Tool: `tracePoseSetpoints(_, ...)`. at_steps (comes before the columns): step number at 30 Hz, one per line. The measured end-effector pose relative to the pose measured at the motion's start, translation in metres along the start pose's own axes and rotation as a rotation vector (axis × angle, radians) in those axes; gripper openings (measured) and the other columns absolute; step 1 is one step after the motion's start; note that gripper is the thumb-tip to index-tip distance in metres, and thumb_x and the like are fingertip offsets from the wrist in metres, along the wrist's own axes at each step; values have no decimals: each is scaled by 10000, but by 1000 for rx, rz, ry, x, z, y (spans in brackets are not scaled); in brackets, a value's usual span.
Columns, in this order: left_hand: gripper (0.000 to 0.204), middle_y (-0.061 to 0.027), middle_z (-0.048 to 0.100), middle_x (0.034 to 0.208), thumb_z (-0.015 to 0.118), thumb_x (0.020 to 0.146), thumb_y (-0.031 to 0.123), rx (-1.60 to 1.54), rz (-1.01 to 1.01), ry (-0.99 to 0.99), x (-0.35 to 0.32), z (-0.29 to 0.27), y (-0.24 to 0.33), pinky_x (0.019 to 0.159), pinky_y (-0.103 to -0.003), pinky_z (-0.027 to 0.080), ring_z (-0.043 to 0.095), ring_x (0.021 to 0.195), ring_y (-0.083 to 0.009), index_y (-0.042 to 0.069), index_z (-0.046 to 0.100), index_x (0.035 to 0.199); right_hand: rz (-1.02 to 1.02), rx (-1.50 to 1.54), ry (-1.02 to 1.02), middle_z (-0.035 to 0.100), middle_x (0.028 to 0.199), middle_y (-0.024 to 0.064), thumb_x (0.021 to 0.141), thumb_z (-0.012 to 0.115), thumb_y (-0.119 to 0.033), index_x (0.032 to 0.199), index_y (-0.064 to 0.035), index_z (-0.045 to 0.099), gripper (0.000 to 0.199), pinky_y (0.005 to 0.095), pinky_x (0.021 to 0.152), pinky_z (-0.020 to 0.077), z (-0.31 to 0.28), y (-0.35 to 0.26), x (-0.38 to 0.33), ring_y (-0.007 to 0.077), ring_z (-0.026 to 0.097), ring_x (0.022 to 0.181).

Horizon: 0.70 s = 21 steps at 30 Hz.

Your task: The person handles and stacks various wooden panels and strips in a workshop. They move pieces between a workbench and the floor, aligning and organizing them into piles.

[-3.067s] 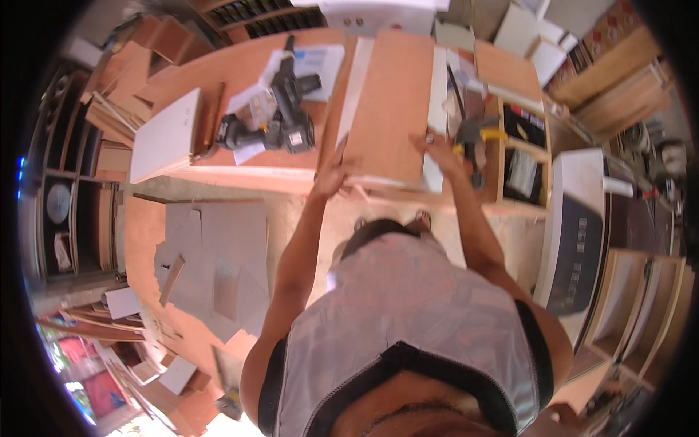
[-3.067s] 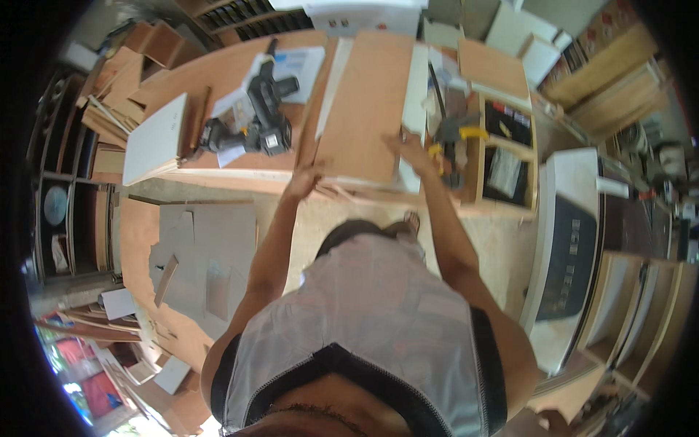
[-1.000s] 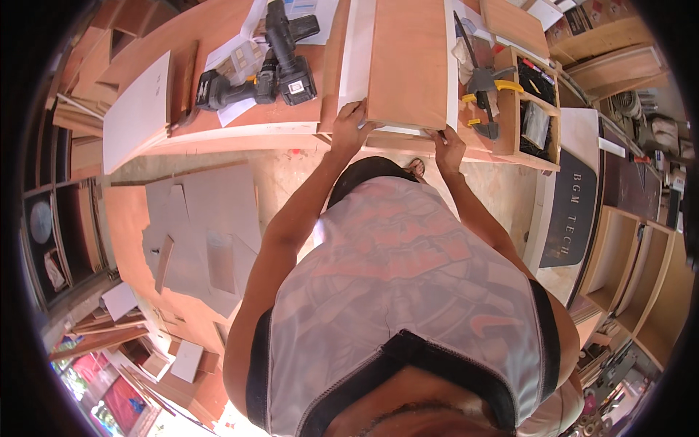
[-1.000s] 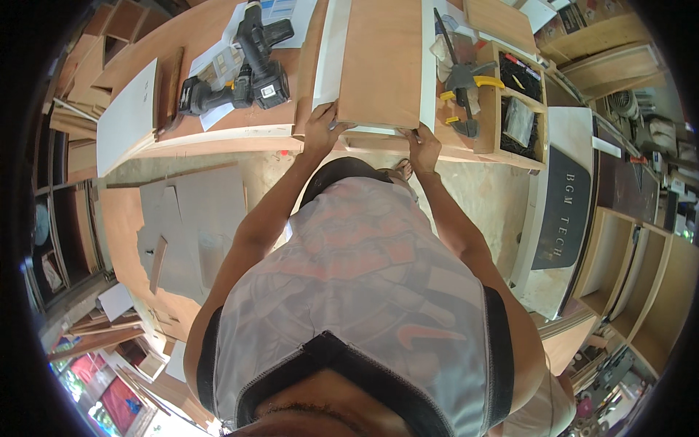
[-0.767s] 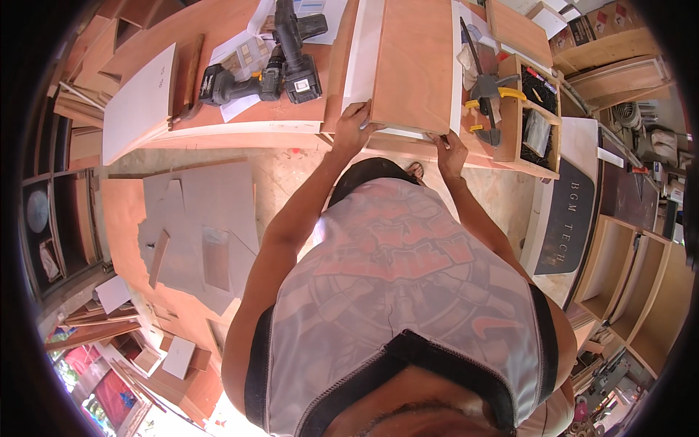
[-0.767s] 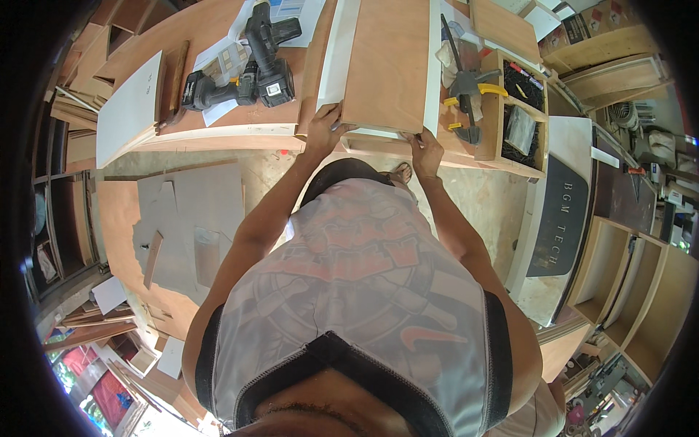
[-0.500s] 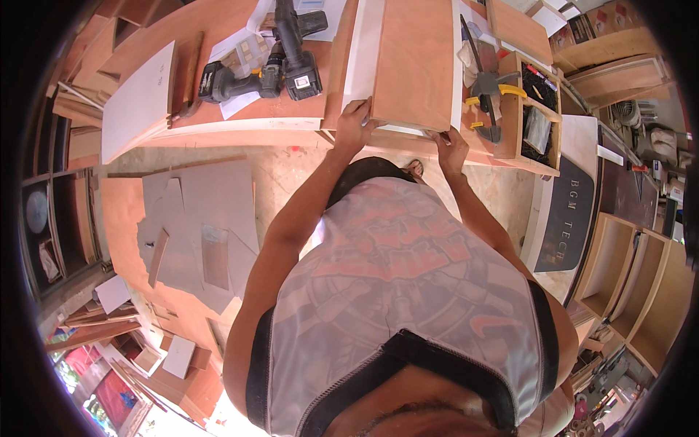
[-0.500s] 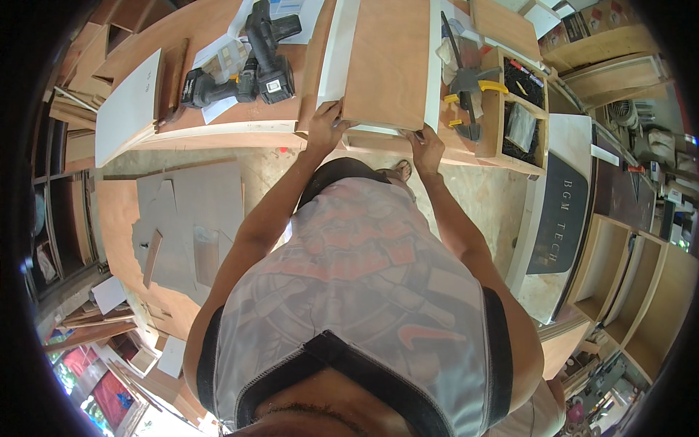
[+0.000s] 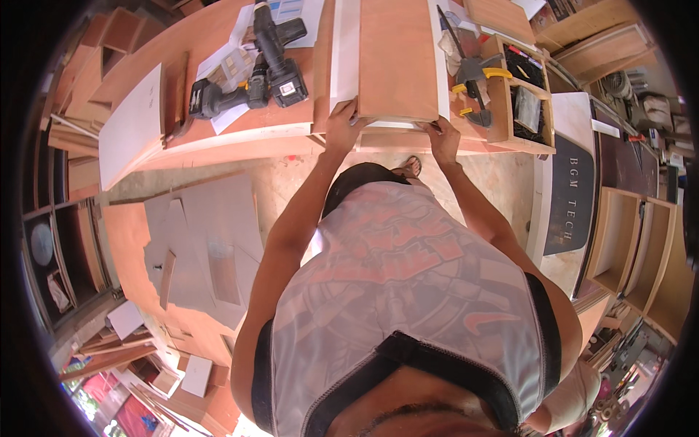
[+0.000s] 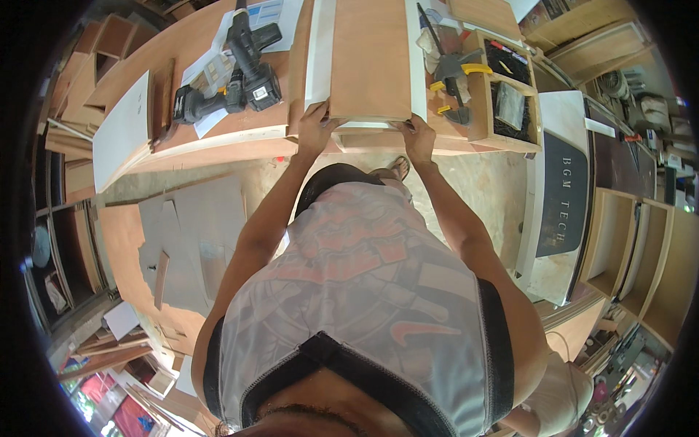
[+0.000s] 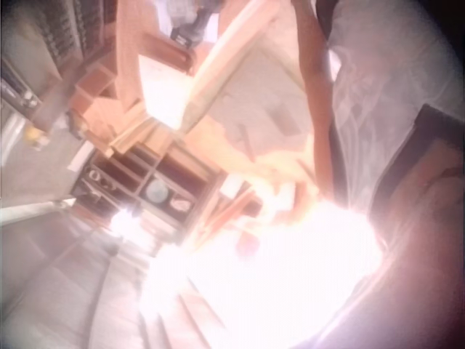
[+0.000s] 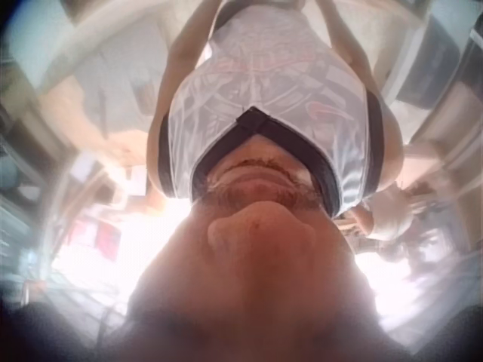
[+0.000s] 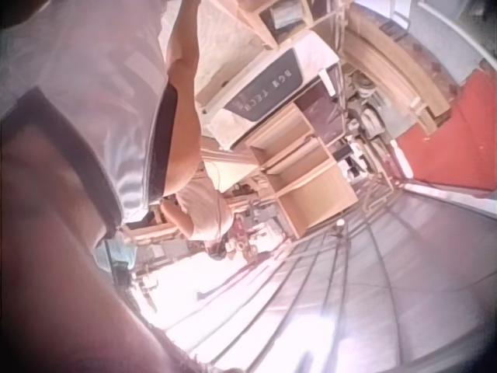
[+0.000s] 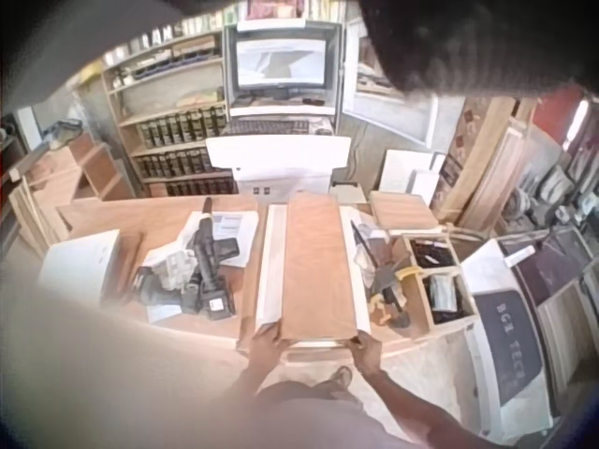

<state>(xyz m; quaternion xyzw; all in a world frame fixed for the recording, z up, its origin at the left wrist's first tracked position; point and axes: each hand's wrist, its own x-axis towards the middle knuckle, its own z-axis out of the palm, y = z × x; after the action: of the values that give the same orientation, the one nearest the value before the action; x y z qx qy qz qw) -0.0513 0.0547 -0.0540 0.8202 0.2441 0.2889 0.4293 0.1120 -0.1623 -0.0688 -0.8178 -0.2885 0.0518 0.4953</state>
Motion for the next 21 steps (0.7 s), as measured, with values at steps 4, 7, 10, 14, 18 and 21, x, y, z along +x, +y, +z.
tracePoseSetpoints(4, 559, -163, 657, 1158, 824, 752, 140, -14, -12, -24, -3, -1, -7, 796, -331, 571, 691, 915, -247, -32, 626, 1246, 31, -81, -75, 688, 795, 146, 821, 784, -132, 891, 45, 662, 226, 326, 696, 528, -8, -5, -3, 177, 682, 751)
tracePoseSetpoints(7, 519, -171, 666, 1135, 803, 769, 114, -27, 28, -21, -2, 2, -12, 770, -321, 573, 697, 864, -246, -34, 633, 1236, -41, -64, -11, 675, 799, 151, 816, 788, -177, 881, 34, 652, 260, 352, 672, 521, -8, -6, -4, 254, 661, 706)
tracePoseSetpoints(10, 503, -163, 663, 1133, 790, 782, 96, -113, 9, -67, 1, -3, -7, 764, -310, 569, 694, 869, -230, -31, 631, 1243, -3, -109, -27, 686, 827, 167, 809, 797, -201, 892, 39, 655, 291, 364, 667, 529, -12, -5, -1, 296, 680, 728)
tracePoseSetpoints(14, 507, -163, 653, 1148, 784, 807, 114, -163, -6, -33, -3, -1, -4, 761, -313, 566, 681, 904, -208, -25, 618, 1266, 19, -85, -97, 694, 899, 198, 805, 806, -208, 969, 50, 659, 340, 364, 697, 548, -16, -8, 3, 287, 701, 790)
tracePoseSetpoints(18, 564, -192, 643, 1198, 801, 788, 165, -78, -61, -118, 2, -18, 19, 801, -330, 566, 669, 989, -241, -45, 603, 1272, -51, 47, -110, 680, 1092, 220, 815, 801, -223, 1205, 55, 621, 511, 374, 755, 567, -25, -6, 2, 273, 705, 917)
tracePoseSetpoints(21, 620, -218, 627, 1266, 806, 786, 222, 104, 73, -51, 4, -26, 23, 895, -379, 539, 650, 1036, -325, -58, 579, 1290, -61, -13, -179, 656, 1180, 212, 838, 782, -248, 1323, 62, 550, 621, 369, 772, 568, -31, -15, 5, 277, 684, 988)
